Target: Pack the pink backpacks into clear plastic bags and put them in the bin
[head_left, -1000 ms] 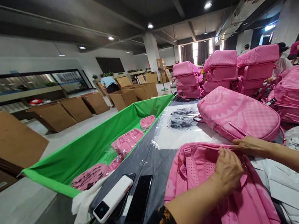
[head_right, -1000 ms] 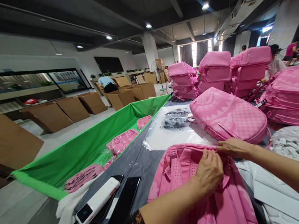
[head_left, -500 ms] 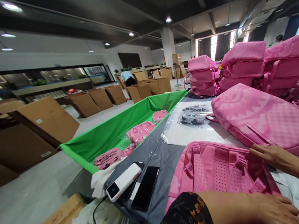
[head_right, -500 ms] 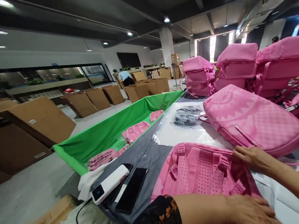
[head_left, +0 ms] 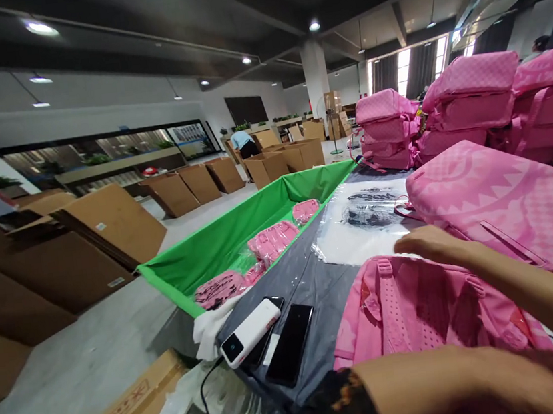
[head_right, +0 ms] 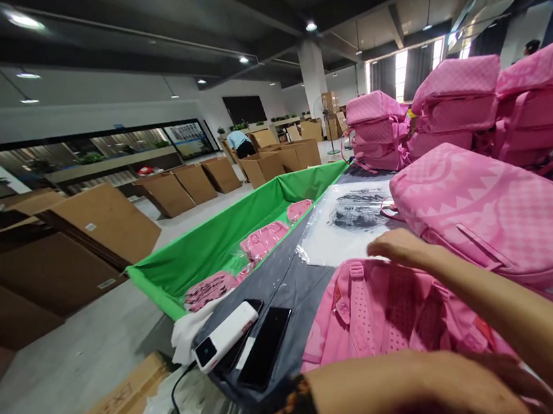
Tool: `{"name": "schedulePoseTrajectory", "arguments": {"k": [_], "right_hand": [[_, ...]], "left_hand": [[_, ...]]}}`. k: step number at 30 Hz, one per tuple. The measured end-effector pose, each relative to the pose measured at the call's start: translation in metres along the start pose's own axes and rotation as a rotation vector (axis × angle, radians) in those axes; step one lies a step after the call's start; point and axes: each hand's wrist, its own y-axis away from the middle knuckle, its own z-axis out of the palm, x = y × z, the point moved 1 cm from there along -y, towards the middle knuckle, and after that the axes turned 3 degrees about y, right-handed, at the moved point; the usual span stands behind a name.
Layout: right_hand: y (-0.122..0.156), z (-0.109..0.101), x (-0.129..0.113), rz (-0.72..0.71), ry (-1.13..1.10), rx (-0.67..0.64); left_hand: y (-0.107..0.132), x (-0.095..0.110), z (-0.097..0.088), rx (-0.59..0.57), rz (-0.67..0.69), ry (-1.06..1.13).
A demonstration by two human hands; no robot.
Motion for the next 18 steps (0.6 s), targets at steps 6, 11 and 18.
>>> {"name": "schedulePoseTrajectory", "arguments": {"k": [6,11,18], "right_hand": [[0.140,0.061,-0.001,0.431,-0.224,0.214],[0.161,0.106,-0.067,0.530,-0.069,0.534],[0.182,0.106,-0.111,0.545,-0.112,0.506]], "left_hand": [[0.058,-0.089,-0.073,0.267,-0.461,-0.026],[0.076,-0.101,-0.049,0.423,-0.491,0.042],[0.120,-0.074,-0.022,0.353,-0.318,-0.138]]}}
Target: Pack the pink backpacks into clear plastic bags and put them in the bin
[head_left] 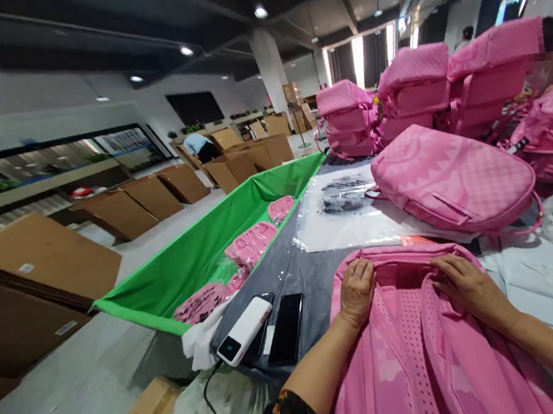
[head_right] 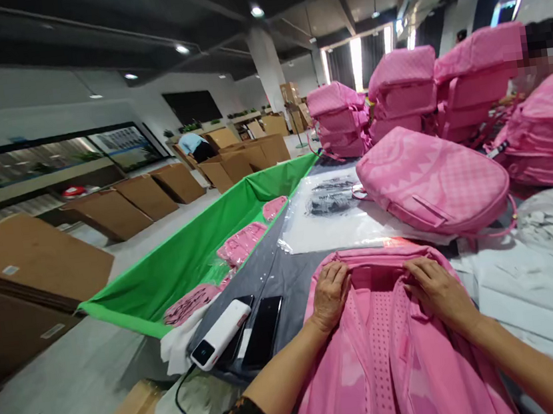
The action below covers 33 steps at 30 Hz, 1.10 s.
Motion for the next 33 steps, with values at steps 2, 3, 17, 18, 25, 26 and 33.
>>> {"name": "schedulePoseTrajectory", "arguments": {"k": [2,3,17,18,25,26,33], "right_hand": [[0.014,-0.004,-0.004,0.040,-0.030,-0.071],[0.019,-0.004,-0.004,0.064,-0.048,-0.114],[-0.088,0.044,0.024,0.326,0.010,-0.509],[-0.091,0.047,0.020,0.323,0.008,-0.498],[-0.100,0.057,0.011,0.303,0.009,-0.396],[-0.101,0.057,0.011,0.288,0.012,-0.385],[-0.104,0.029,0.035,0.216,0.116,-0.347]], "left_hand": [[0.007,-0.001,-0.001,-0.126,0.028,-0.014],[0.006,-0.002,0.001,-0.207,0.035,-0.015],[-0.078,-0.026,0.024,-0.582,-0.161,-0.142],[-0.079,-0.029,0.016,-0.592,-0.172,-0.156],[-0.080,0.011,-0.014,-0.570,-0.170,-0.083],[-0.072,0.019,-0.008,-0.596,-0.179,-0.018],[-0.048,0.029,0.032,-0.617,-0.270,0.181]]}}
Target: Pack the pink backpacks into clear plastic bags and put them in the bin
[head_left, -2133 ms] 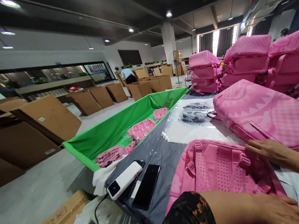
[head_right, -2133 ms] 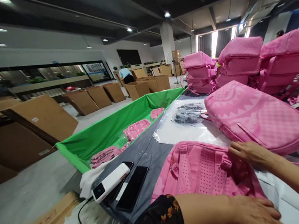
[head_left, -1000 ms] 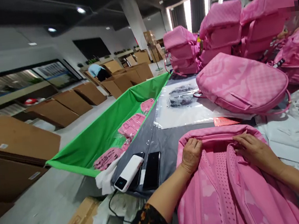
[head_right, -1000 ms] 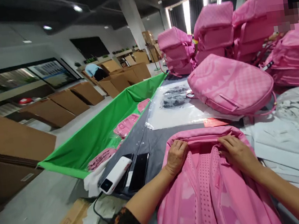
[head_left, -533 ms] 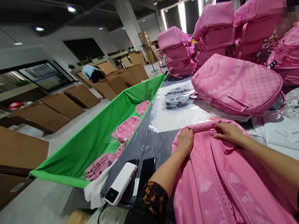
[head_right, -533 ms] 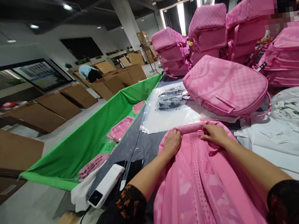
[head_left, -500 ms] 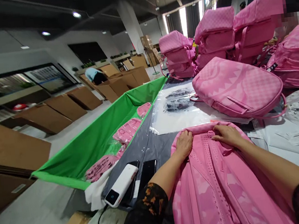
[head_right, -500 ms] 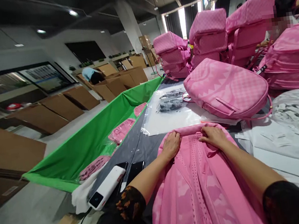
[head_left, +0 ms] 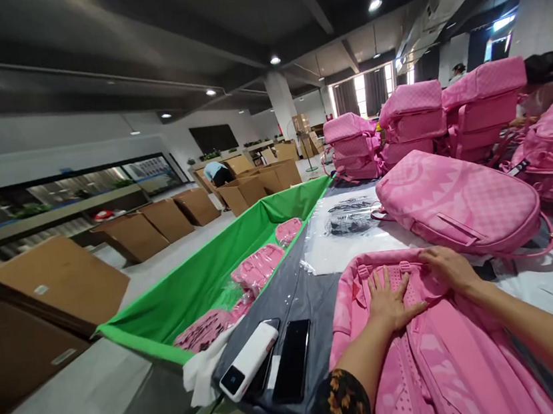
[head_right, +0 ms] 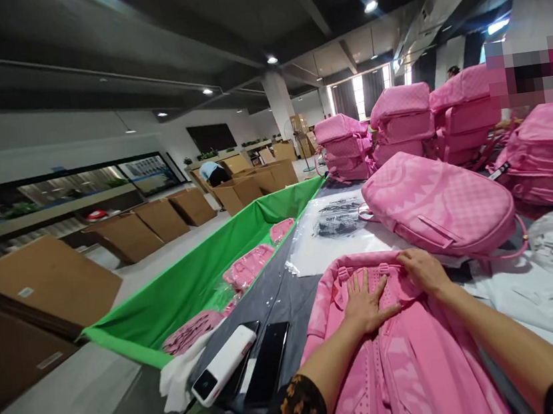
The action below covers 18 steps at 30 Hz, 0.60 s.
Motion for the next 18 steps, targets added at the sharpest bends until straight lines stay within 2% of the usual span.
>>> {"name": "schedulePoseTrajectory", "arguments": {"k": [2,4,8,10,12,15,18], "right_hand": [[-0.008,-0.008,0.016,0.064,0.042,-0.014],[-0.023,-0.008,0.030,0.101,0.067,-0.081],[-0.061,0.014,0.044,0.096,0.089,-0.249],[-0.077,0.025,0.048,0.103,0.101,-0.285],[-0.085,0.029,0.050,0.123,0.116,-0.278],[-0.076,0.021,0.044,0.129,0.136,-0.215],[-0.031,0.003,0.015,0.098,0.156,-0.143]], "left_hand": [[0.000,-0.003,0.000,0.030,0.010,-0.007],[0.004,-0.006,0.001,0.065,0.024,-0.024],[0.004,-0.007,0.007,0.142,0.178,-0.035],[-0.006,-0.007,0.008,0.097,0.256,-0.049],[-0.020,-0.007,0.007,0.024,0.245,-0.063],[-0.035,-0.007,0.005,-0.012,0.185,-0.090],[-0.037,-0.006,0.006,0.011,0.166,-0.119]]}}
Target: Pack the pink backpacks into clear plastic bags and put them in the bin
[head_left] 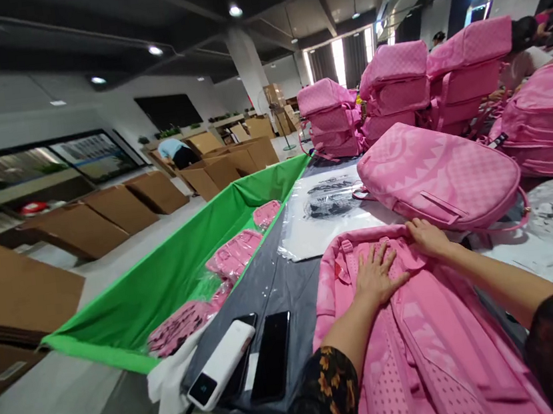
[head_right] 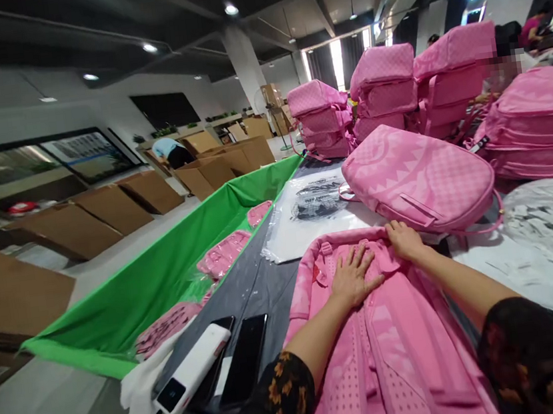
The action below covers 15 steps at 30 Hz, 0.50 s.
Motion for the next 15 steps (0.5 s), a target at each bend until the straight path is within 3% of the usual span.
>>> {"name": "schedulePoseTrajectory", "arguments": {"k": [3,5,7,9,11,13,15], "right_hand": [[0.080,-0.012,-0.050,-0.164,-0.017,0.084],[0.132,-0.013,-0.088,-0.478,-0.093,0.242],[0.166,-0.004,-0.112,-0.673,-0.127,0.297],[0.172,0.011,-0.114,-0.575,-0.091,0.291],[0.163,0.031,-0.103,-0.463,-0.066,0.257],[0.151,0.048,-0.093,-0.426,-0.067,0.229],[0.146,0.061,-0.089,-0.417,-0.074,0.239]], "left_hand": [[0.000,0.000,0.002,0.001,0.000,0.009],[-0.003,-0.001,0.000,0.024,-0.004,0.064],[-0.005,-0.002,-0.008,0.078,-0.004,0.170],[0.002,0.000,-0.019,0.122,0.009,0.252],[0.025,0.005,-0.031,0.106,0.040,0.267],[0.064,0.016,-0.040,0.004,0.163,0.268],[0.108,0.032,-0.042,-0.114,0.376,0.239]]}}
